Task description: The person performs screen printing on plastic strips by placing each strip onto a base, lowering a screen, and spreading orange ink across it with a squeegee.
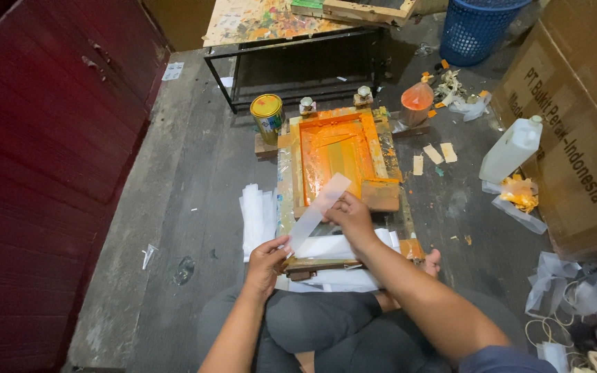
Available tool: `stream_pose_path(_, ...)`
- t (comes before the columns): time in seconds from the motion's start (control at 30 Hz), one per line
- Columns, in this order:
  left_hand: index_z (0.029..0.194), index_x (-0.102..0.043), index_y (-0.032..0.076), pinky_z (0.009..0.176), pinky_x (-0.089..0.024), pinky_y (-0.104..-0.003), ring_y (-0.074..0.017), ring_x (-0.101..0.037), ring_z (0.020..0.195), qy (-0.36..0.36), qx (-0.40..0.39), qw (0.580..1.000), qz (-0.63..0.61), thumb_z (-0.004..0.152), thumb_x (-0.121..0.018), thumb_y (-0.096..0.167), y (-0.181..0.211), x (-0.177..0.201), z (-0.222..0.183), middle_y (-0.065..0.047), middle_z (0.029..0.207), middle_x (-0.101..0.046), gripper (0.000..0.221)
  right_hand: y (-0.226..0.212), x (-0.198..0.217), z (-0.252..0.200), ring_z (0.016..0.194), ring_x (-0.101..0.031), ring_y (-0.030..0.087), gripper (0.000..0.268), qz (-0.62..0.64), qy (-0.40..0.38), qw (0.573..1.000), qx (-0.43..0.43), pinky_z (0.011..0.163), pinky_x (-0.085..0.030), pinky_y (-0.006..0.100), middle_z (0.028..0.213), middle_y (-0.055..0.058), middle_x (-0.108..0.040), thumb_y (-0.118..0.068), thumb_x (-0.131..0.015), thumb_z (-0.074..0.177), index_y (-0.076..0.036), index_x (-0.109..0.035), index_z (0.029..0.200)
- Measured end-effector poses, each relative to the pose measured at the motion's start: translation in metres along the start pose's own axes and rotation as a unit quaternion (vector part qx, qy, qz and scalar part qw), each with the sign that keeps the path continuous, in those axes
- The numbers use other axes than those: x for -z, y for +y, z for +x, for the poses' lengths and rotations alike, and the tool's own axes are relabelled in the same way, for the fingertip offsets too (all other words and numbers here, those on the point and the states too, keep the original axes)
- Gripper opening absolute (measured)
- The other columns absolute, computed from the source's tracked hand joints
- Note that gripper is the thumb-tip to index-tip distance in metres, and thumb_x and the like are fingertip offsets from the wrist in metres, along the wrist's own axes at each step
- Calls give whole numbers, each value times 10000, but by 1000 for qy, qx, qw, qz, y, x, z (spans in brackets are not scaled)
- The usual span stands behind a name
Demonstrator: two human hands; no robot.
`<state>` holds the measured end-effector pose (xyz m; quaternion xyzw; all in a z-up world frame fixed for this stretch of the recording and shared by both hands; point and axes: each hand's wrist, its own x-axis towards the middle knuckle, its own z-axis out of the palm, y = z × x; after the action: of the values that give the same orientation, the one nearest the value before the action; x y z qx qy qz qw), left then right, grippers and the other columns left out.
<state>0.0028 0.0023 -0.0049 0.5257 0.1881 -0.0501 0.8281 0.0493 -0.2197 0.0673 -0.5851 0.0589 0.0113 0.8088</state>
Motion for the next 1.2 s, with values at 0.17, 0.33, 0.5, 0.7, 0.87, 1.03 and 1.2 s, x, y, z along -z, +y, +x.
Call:
stream_pose_path(0.17, 1171, -750, -41, 541, -574, -256, -198, -714, 660, -4, -5, 1000, 23, 726, -873, -39, 13, -10, -14, -67, 710, -648, 462, -3, 16, 15, 645, -694, 142, 266, 4, 26, 1000, 14, 580, -552, 202, 740, 36, -629, 45, -686, 801, -33, -629, 1049)
stream_pose_path(0.33, 1166, -754, -52, 645, -587, -284, -204, -721, 718, -12, -8, 999, 30, 731, -869, -61, 8, -6, -9, -98, 773, -686, 450, 7, 37, 36, 691, -724, 160, 333, 12, 44, 998, 31, 607, -572, 208, 760, 44, -639, 14, -733, 828, -20, -624, 1141)
stream_pose_path(0.5, 1161, -761, -54, 691, -589, -309, -177, -670, 733, -28, -12, 997, 68, 740, -869, -54, 14, -7, -11, -123, 817, -714, 435, -5, 45, 38, 735, -755, 164, 350, 17, 70, 997, 22, 622, -585, 198, 796, 39, -664, -20, -742, 856, -11, -649, 1194)
stream_pose_path(0.7, 1132, -787, -25, 680, -579, -287, -130, -653, 741, -47, -23, 994, 94, 744, -900, 35, 19, -9, -14, -90, 825, -721, 408, -14, 42, 36, 762, -747, 160, 240, -18, 78, 997, 13, 653, -577, 195, 820, 63, -684, -58, -740, 881, -15, -715, 1116)
stream_pose_path(0.87, 1064, -832, 33, 603, -556, -254, -101, -655, 684, -72, -27, 983, 165, 734, -917, 56, 46, -1, -23, -75, 755, -745, 342, -47, 24, 26, 818, -754, 195, 245, -108, 54, 992, 21, 706, -594, 249, 866, 96, -689, -100, -765, 880, -38, -751, 1116)
stream_pose_path(1.03, 989, -859, 110, 675, -558, -286, -109, -639, 738, -98, -62, 954, 278, 753, -875, 69, 68, 45, -6, -75, 733, -769, 240, -61, -21, 22, 811, -745, 247, 250, -198, 0, 979, 56, 739, -596, 321, 857, 162, -719, -59, -806, 831, 4, -777, 1071)
stream_pose_path(1.2, 1002, -845, 97, 730, -534, -295, -122, -636, 767, -38, -54, 967, 247, 767, -840, 88, 35, 90, 37, -72, 774, -737, 235, -41, -80, 58, 752, -731, 216, 181, -351, -88, 927, 104, 758, -566, 347, 762, 128, -749, -67, -762, 850, -62, -801, 1027)
